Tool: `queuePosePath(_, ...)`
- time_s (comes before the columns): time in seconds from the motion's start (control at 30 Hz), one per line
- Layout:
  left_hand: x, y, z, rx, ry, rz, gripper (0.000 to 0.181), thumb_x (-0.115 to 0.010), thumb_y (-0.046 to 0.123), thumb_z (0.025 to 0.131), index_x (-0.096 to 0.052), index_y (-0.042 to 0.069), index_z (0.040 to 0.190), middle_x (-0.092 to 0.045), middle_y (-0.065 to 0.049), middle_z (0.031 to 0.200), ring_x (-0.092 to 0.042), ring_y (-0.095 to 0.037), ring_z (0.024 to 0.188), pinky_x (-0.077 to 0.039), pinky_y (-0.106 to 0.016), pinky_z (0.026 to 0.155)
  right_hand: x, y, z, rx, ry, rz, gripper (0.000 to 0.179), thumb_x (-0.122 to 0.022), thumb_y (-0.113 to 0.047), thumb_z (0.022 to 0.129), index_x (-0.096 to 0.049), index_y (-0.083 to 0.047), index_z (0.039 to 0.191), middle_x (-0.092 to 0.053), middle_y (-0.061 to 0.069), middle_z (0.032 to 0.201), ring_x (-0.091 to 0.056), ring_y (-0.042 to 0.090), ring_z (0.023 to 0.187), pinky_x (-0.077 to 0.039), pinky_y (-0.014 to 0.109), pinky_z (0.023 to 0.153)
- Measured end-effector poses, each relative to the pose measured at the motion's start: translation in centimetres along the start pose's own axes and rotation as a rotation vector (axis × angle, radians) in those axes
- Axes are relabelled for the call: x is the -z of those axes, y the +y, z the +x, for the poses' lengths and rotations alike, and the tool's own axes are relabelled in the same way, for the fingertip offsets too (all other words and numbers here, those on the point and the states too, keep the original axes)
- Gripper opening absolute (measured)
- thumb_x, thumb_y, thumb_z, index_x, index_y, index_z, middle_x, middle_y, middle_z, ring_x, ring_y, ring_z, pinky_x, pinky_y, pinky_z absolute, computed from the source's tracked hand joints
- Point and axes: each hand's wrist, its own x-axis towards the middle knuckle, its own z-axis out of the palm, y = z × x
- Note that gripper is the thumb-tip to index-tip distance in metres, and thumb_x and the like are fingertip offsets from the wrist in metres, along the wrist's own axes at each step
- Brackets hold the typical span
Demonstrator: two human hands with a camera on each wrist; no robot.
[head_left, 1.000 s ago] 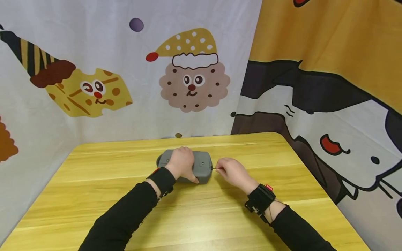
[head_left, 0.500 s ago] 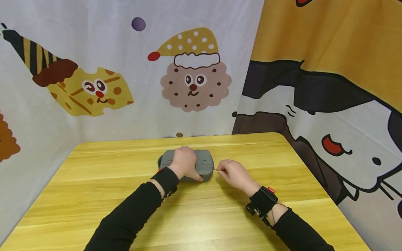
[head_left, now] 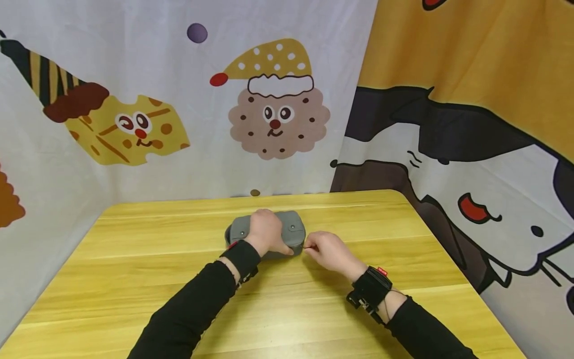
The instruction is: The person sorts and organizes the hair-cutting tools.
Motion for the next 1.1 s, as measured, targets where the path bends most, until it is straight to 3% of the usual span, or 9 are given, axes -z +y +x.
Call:
queuePosePath(0.23, 0.1, -0.1, -0.2, 0.002, 0.006, 0.032, 0.086, -0.060, 0.093, 0.057, -0.071, 0.010, 0.079, -0.059, -0.009, 0.081, -0.056, -0.022, 0.072, -0.050, -0.031, 0.058, -0.2, -0.8, 0.6, 0.027, -0.053, 0.030, 0.005, -0.073, -0.010, 0.091, -0.070, -0.013, 0.088, -0.061, -0.006, 0.079, -0.054, 0.007, 0.069, -0.049, 0.026, 0.064)
queuePosePath(0.57, 0.2, 0.0, -0.3, 0.000, -0.002, 0.041, 0.086, -0.059, 0.094, 0.058, -0.069, 0.010, 0.077, -0.057, -0.009, 0.082, -0.055, -0.021, 0.072, -0.049, -0.031, 0.059, -0.3, -1.0, 0.8, 0.039, -0.052, 0.023, 0.005, -0.073, -0.010, 0.090, -0.069, -0.013, 0.089, -0.062, -0.006, 0.080, -0.055, 0.007, 0.070, -0.050, 0.026, 0.066)
queuePosePath(0.67, 0.1, 0.0, -0.4, 0.007, -0.020, 0.037, 0.094, -0.056, 0.095, 0.059, -0.073, 0.008, 0.090, -0.060, -0.011, 0.093, -0.057, -0.023, 0.081, -0.051, -0.032, 0.069, -0.4, -1.0, 0.8, 0.020, -0.050, 0.024, 0.005, -0.073, -0.010, 0.090, -0.069, -0.013, 0.089, -0.061, -0.006, 0.080, -0.055, 0.007, 0.070, -0.050, 0.026, 0.066)
queuePosePath(0.77, 0.0, 0.0, -0.7, 0.009, -0.048, 0.019, 0.107, -0.053, 0.096, 0.060, -0.070, 0.004, 0.113, -0.059, -0.015, 0.111, -0.058, -0.029, 0.100, -0.049, -0.038, 0.089, -0.4, -0.9, 0.8, 0.003, -0.052, 0.026, 0.006, -0.073, -0.009, 0.090, -0.068, -0.013, 0.089, -0.061, -0.006, 0.080, -0.054, 0.007, 0.070, -0.050, 0.026, 0.066)
queuePosePath(0.93, 0.0, -1.0, -1.5, -0.009, -0.092, -0.140, 0.132, -0.061, 0.092, 0.059, -0.037, 0.000, 0.150, -0.043, -0.022, 0.146, -0.042, -0.038, 0.133, -0.030, -0.050, 0.114, -0.5, -0.7, 0.9, -0.007, -0.057, 0.025, 0.007, -0.073, -0.008, 0.090, -0.069, -0.014, 0.088, -0.061, -0.007, 0.080, -0.055, 0.007, 0.070, -0.049, 0.026, 0.065)
queuePosePath(1.0, 0.2, -1.7, -1.9, -0.031, -0.099, -0.207, 0.138, -0.064, 0.090, 0.058, -0.023, 0.001, 0.156, -0.031, -0.022, 0.155, -0.031, -0.038, 0.142, -0.022, -0.052, 0.117, -0.5, -0.7, 1.0, -0.009, -0.057, 0.029, 0.008, -0.073, -0.008, 0.089, -0.069, -0.014, 0.088, -0.061, -0.008, 0.080, -0.055, 0.006, 0.070, -0.049, 0.025, 0.065)
queuePosePath(1.1, 0.6, -3.0, -2.5, -0.083, -0.087, -0.270, 0.138, -0.068, 0.087, 0.059, -0.017, 0.003, 0.158, -0.021, -0.021, 0.160, -0.021, -0.039, 0.146, -0.017, -0.055, 0.118, -0.3, -0.7, 0.9, -0.015, -0.052, 0.042, 0.008, -0.073, -0.007, 0.088, -0.069, -0.014, 0.088, -0.061, -0.008, 0.079, -0.055, 0.006, 0.070, -0.049, 0.026, 0.065)
